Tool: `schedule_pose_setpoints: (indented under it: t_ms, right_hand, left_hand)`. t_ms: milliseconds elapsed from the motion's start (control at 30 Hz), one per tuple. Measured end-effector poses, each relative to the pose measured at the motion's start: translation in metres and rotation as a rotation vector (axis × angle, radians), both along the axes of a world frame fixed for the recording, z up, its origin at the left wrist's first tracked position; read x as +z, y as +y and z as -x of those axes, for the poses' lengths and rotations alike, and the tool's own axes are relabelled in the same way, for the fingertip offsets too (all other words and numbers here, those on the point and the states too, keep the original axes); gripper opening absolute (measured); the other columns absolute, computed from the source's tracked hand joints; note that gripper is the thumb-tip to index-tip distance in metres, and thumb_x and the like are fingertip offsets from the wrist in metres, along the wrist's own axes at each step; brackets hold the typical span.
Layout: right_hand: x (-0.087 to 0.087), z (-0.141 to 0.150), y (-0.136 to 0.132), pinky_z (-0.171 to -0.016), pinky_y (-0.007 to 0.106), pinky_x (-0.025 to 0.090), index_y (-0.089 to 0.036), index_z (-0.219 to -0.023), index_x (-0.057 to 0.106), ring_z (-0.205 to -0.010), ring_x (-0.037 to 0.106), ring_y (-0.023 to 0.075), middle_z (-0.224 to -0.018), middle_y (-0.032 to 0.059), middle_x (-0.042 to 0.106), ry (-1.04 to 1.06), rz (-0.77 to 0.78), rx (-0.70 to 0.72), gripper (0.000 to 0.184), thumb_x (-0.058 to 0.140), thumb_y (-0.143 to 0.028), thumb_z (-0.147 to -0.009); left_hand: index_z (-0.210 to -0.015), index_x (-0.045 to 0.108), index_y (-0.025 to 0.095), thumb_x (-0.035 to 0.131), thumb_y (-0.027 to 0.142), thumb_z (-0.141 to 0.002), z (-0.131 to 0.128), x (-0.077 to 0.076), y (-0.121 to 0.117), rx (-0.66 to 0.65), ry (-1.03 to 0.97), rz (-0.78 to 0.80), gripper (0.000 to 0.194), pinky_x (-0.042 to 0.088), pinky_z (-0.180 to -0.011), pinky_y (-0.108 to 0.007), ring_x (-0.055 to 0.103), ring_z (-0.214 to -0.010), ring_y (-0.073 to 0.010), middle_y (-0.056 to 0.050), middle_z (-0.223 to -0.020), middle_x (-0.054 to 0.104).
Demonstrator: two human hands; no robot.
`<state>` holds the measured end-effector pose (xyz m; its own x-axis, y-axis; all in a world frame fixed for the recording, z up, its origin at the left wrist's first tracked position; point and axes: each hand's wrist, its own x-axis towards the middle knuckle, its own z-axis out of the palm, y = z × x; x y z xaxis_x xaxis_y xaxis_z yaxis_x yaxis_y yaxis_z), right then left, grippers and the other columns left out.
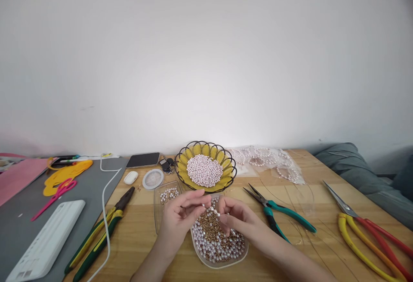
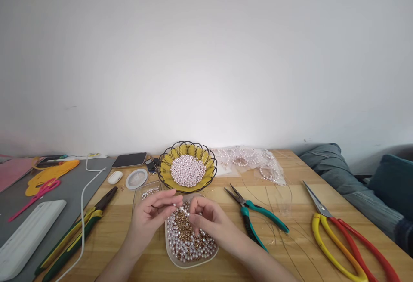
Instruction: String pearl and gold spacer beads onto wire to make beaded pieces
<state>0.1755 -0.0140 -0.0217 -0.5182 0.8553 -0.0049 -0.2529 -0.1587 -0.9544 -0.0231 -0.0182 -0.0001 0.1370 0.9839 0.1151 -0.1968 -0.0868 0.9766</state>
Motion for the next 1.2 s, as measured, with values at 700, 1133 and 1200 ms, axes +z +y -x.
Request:
schedule_pose_setpoints:
  t_ms: [700, 1133, 1200]
  right_hand:
    - [0.0, -0.0009, -0.0011, -0.056, 0.024, 0.033, -0.021, -0.076, 0.05, -0.054, 0.043, 0.0097, -0.061, -0.0078, 0.05, 0.027, 0.01, 0.014, 0.038, 0.076, -0.048, -0.083]
    - [-0.0043, 0.0, -0.0006, -0.058, 0.025, 0.033, -0.021, -0.075, 0.05, -0.053, 0.044, 0.0103, -0.06, -0.007, 0.052, -0.013, 0.016, 0.024, 0.038, 0.075, -0.048, -0.084]
    - [-0.0054, -0.0003, -0.0006, -0.058, 0.025, 0.033, -0.021, -0.075, 0.05, -0.053, 0.044, 0.0104, -0.06, -0.0069, 0.052, -0.001, 0.009, 0.024, 0.036, 0.073, -0.046, -0.085]
  left_hand:
    - [-0.118, 0.072, 0.018, 0.081, 0.024, -0.081, 0.0018, -0.0011, 0.0007, 0.024, 0.016, -0.023, 0.039, 0.062, -0.09, -0.036, 0.078, -0.098, -0.026, -0.01, -0.096, 0.084]
    - [-0.116, 0.074, 0.019, 0.081, 0.023, -0.083, 0.0023, -0.0005, 0.0005, 0.014, 0.071, -0.061, 0.034, 0.065, -0.088, -0.036, 0.079, -0.098, -0.0261, -0.008, -0.096, 0.084]
    - [-0.117, 0.074, 0.02, 0.078, 0.021, -0.085, 0.0047, -0.0022, 0.0016, -0.008, 0.121, -0.125, 0.032, 0.065, -0.087, -0.035, 0.079, -0.098, -0.026, -0.008, -0.097, 0.084]
